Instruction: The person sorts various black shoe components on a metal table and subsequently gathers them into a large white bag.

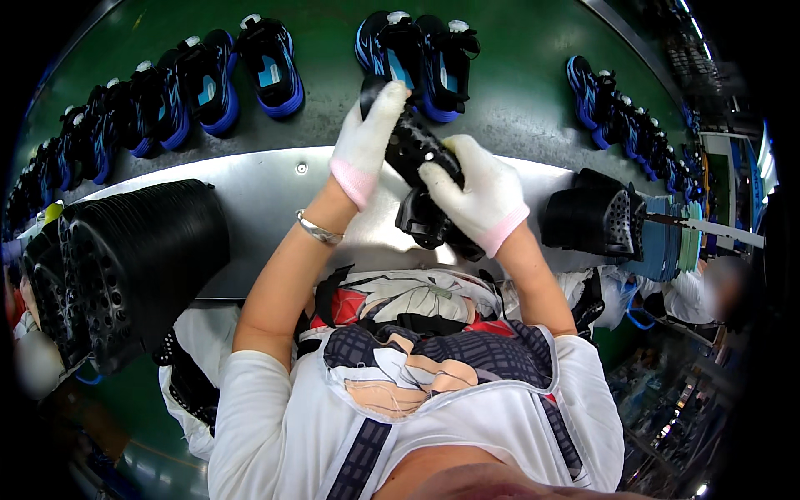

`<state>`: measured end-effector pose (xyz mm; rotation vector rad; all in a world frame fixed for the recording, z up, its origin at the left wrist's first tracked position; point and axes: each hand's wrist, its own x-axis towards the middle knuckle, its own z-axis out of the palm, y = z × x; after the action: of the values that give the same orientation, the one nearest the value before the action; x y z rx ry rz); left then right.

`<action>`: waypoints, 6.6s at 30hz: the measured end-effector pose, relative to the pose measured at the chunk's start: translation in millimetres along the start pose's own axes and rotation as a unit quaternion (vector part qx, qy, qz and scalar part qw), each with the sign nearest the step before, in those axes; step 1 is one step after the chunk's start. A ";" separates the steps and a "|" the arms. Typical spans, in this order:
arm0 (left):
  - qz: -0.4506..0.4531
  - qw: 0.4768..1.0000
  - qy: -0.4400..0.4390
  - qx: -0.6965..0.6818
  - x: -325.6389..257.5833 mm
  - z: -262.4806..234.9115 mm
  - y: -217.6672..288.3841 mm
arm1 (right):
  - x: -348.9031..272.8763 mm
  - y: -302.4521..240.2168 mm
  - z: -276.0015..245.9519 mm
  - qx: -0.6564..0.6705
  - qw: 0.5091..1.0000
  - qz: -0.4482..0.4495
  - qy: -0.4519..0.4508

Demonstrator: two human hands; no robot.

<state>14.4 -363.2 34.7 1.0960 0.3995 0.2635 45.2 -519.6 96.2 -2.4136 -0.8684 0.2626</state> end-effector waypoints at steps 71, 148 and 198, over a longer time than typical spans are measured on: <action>-0.067 0.760 -0.117 0.636 113.2 -51.7 -24.3 | 205.0 17.0 64.3 -0.256 0.948 -0.068 -0.176; 0.155 0.784 -0.092 0.594 91.8 -30.0 -33.1 | 193.3 2.6 -35.6 -0.213 0.945 0.049 -0.243; -0.029 0.741 -0.171 0.648 123.9 -60.2 -25.4 | 160.8 270.6 -107.8 -0.265 0.895 0.350 -0.084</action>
<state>99.5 -276.4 -34.7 2.4625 0.2467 -0.3742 350.4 -636.5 33.5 -3.1925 -0.0782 0.5675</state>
